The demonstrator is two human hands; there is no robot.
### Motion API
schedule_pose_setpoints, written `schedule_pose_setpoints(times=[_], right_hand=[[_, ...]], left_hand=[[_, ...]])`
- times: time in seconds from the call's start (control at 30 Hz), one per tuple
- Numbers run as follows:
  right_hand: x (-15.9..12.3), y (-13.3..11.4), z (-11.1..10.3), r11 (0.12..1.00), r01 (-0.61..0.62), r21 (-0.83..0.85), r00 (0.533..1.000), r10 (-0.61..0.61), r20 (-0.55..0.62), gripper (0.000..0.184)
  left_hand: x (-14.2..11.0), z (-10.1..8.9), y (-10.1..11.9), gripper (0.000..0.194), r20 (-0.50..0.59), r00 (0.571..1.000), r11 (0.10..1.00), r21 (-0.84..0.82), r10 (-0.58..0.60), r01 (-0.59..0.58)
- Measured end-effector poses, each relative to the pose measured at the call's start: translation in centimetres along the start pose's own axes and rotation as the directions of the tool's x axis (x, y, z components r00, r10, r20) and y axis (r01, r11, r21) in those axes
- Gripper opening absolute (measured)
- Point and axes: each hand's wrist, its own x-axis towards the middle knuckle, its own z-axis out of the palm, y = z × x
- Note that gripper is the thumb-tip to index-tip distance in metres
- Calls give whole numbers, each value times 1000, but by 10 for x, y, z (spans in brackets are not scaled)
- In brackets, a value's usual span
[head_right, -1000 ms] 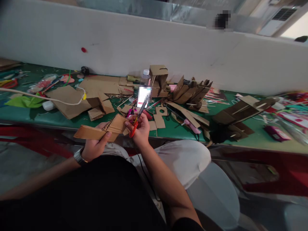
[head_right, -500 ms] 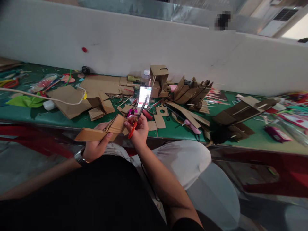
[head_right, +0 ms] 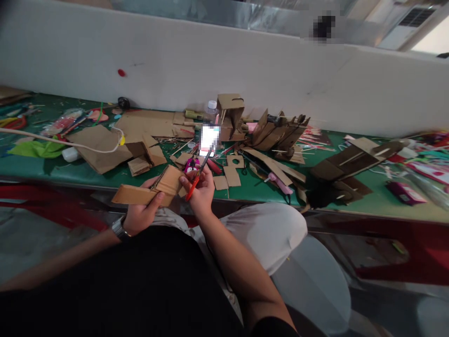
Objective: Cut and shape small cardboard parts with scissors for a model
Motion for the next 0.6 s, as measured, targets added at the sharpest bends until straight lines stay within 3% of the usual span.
schedule_pose_setpoints(times=[0.43, 0.6], right_hand=[[0, 7, -2, 993, -116, 39, 983, 109, 146, 61], [5, 6, -3, 991, -122, 56, 986, 115, 121, 59]], left_hand=[[-7, 2, -17, 52, -9, 969, 955, -168, -248, 243], [-7, 2, -25, 54, -40, 953, 942, -171, -300, 289]])
